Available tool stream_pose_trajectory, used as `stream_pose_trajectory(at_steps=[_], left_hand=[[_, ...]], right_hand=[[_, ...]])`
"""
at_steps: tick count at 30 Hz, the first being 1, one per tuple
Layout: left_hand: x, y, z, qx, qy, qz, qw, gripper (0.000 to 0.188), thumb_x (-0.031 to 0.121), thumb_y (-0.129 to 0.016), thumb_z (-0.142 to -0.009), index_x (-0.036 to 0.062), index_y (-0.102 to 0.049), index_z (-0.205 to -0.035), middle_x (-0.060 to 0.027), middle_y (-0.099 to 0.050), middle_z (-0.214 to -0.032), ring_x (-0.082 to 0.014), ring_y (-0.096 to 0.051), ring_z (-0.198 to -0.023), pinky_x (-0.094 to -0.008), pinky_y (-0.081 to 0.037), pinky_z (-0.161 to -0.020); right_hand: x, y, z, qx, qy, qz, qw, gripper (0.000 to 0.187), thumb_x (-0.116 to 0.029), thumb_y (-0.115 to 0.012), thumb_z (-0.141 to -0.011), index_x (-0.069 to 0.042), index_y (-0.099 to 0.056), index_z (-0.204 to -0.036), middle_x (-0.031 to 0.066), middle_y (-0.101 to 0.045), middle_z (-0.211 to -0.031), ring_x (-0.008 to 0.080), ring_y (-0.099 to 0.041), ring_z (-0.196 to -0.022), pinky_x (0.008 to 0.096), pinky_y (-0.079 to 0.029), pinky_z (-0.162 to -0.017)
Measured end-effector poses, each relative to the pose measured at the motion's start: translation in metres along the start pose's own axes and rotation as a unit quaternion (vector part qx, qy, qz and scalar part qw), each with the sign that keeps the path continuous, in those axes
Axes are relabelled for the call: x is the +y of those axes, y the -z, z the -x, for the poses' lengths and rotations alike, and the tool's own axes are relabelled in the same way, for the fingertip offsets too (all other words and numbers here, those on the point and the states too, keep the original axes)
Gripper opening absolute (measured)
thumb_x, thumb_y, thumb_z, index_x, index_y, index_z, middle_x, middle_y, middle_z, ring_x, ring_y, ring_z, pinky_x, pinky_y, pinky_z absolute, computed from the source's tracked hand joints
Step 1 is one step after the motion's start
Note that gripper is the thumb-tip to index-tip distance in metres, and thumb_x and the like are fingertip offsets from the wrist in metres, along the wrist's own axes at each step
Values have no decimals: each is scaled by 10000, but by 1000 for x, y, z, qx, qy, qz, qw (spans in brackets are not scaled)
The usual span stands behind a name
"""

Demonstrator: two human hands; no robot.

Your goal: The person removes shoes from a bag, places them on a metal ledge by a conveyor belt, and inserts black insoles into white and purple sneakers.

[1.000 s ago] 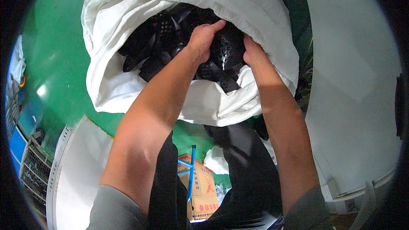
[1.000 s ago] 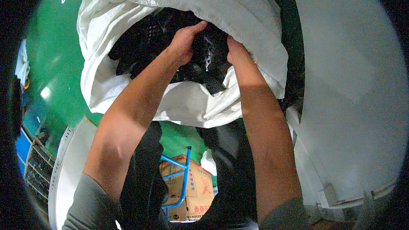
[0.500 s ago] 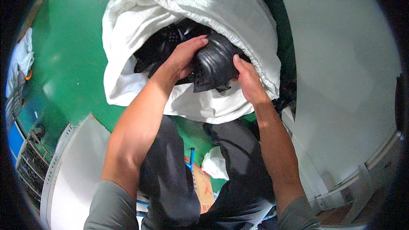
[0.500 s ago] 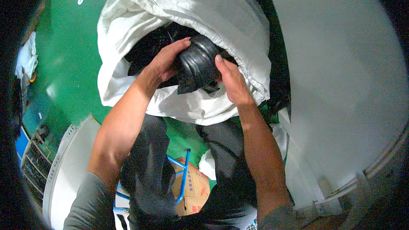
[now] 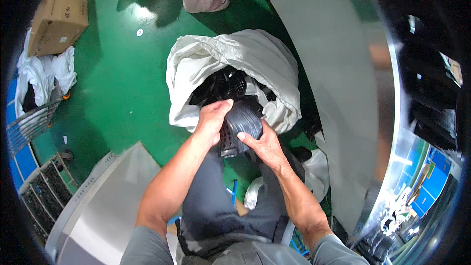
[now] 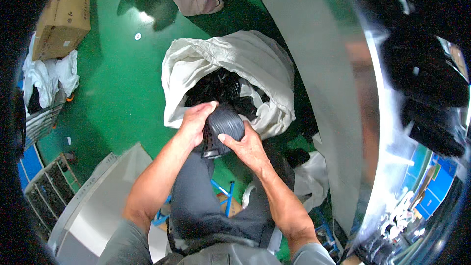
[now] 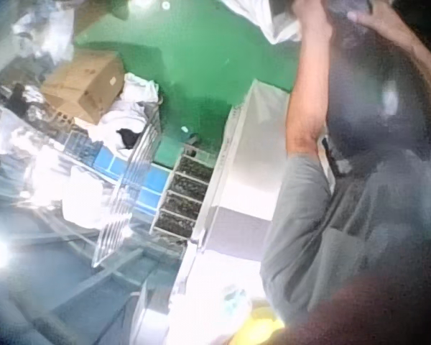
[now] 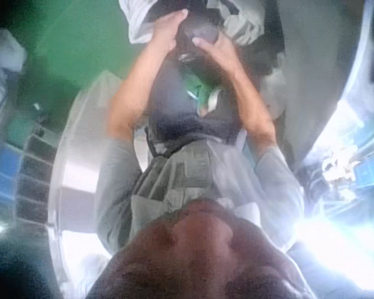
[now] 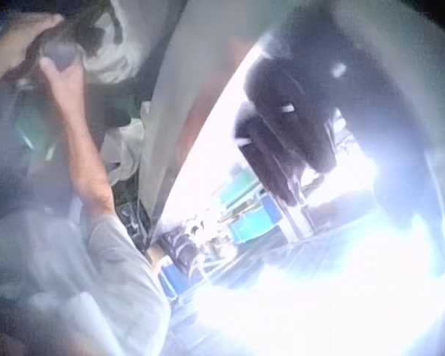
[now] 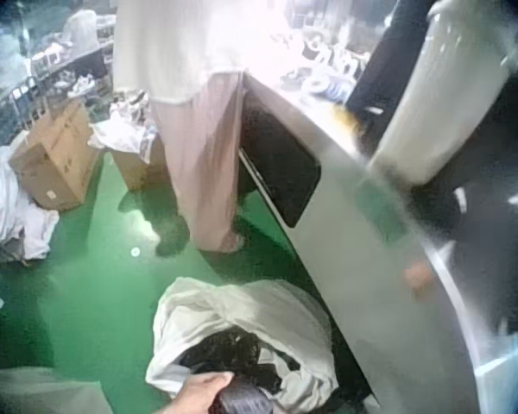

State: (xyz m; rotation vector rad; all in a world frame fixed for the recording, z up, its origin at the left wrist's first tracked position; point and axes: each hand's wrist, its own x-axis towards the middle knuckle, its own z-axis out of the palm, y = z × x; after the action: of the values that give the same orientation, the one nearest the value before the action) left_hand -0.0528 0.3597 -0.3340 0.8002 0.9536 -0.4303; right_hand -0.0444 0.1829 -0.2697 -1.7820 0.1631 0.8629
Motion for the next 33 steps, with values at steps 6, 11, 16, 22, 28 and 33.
stream_pose_trajectory(at_steps=[6,11,16,22,28,33], left_hand=[[41,-17,177,-224,168,-63,958,698,257,-673,-942,76,-340,-1528,-150,-471,-1457,-303,-518,-1290,-571,-464,-1018],[44,-27,268,-261,161,-32,951,702,183,-723,-867,106,-407,-1489,-148,-555,-1323,-287,-570,-1210,-477,-475,-1034],[48,-77,284,-267,115,-187,938,479,200,-707,-851,32,-567,-1278,-115,-649,-1145,-257,-641,-1057,-409,-528,-956],[14,-214,311,-345,144,-333,866,469,159,-764,-839,14,-590,-1249,-83,-649,-1094,-177,-629,-999,-320,-504,-915],[-83,-338,352,-470,140,-485,724,568,267,-818,-818,20,-582,-1272,-84,-628,-1120,-159,-576,-1032,-307,-469,-904],[-182,-421,373,-537,73,-550,636,678,379,-735,-896,88,-452,-1439,-178,-558,-1260,-238,-570,-1131,-381,-465,-965]], right_hand=[[-40,28,132,-24,-167,-365,916,358,-393,-752,-876,-59,-660,-965,-7,-653,-861,77,-587,-707,243,-452,-538],[-41,-5,217,-54,-155,-534,829,271,-414,-696,-930,-165,-639,-840,-98,-517,-652,33,-360,-483,221,-259,-442],[-97,23,306,174,-85,-314,929,496,-428,-555,-1017,-43,-527,-1327,29,-581,-1059,125,-553,-902,286,-460,-755],[-110,56,412,376,60,11,924,943,-361,-851,-756,-51,-353,-1493,187,-487,-1413,308,-486,-1305,403,-402,-1085],[-57,103,463,575,21,-140,806,851,-192,-912,-681,-46,-453,-1382,175,-592,-1254,282,-605,-1155,379,-492,-990],[7,169,513,665,86,-276,689,827,-43,-872,-714,-46,-431,-1415,121,-589,-1266,203,-588,-1155,358,-489,-1003]])
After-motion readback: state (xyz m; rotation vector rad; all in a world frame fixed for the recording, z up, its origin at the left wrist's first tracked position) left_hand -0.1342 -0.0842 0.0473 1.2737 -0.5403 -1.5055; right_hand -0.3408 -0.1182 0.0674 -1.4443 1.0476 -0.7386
